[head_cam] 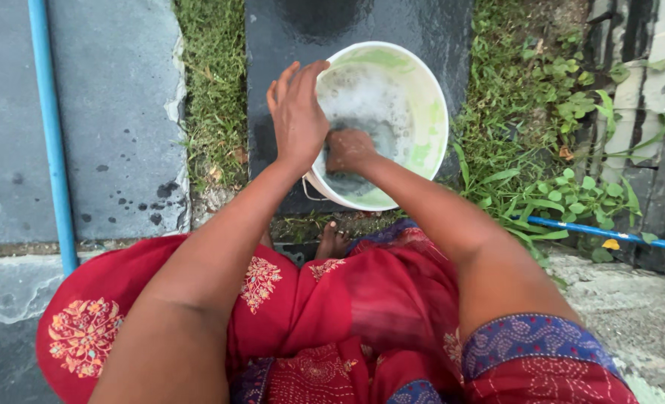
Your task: The person washes clothes in a bucket by hand, scrubbing the fabric against itself in soapy water and then lifting the garment out.
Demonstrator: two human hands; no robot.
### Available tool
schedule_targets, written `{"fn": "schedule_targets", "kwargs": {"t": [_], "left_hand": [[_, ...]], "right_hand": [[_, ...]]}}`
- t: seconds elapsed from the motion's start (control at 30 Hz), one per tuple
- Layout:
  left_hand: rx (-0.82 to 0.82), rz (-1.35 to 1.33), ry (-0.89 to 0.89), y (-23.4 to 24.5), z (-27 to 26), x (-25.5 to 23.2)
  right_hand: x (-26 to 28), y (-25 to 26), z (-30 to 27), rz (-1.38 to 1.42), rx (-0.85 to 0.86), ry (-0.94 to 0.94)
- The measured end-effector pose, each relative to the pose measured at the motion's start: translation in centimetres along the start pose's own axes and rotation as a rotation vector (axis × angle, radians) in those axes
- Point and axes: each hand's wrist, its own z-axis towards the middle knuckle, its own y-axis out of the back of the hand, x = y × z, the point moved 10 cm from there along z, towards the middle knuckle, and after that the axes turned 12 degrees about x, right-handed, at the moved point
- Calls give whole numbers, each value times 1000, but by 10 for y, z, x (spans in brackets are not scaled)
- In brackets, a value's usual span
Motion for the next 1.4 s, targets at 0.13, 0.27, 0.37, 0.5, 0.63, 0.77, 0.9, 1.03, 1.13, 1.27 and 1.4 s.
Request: {"fn": "schedule_targets", "kwargs": {"t": [0.13, 0.27, 0.37, 0.5, 0.63, 0.77, 0.9, 1.03, 1.13, 1.27, 1.4], "left_hand": [[7, -18, 2, 0, -2, 0], [-3, -7, 15, 3, -2, -1], [-14, 65, -67, 8, 1, -9], [19, 80, -41, 5, 2, -8], [14, 99, -54, 5, 3, -8], [25, 81, -44, 4, 2, -6], [3, 69, -41, 4, 4, -5], [2, 70, -22, 1, 4, -3], [1, 78, -33, -1, 2, -1], [-22, 44, -38, 0, 2, -1], [-5, 30, -8, -1, 0, -1]], "right_hand": [[-2, -30, 82, 27, -86, 126], [3, -37, 121, 56, -173, 231], [1, -32, 96, 38, -166, 258], [-3, -15, 4, 43, -171, 268], [-26, 0, -81, 116, -164, 324], [-59, 11, -92, 46, 59, 153], [-65, 54, -80, 250, -85, 11], [-32, 57, -39, 377, -232, 12], [-22, 37, -19, 488, -314, -8], [-22, 3, 58, 166, -392, -27], [-31, -48, 189, -2, -284, -22]]}}
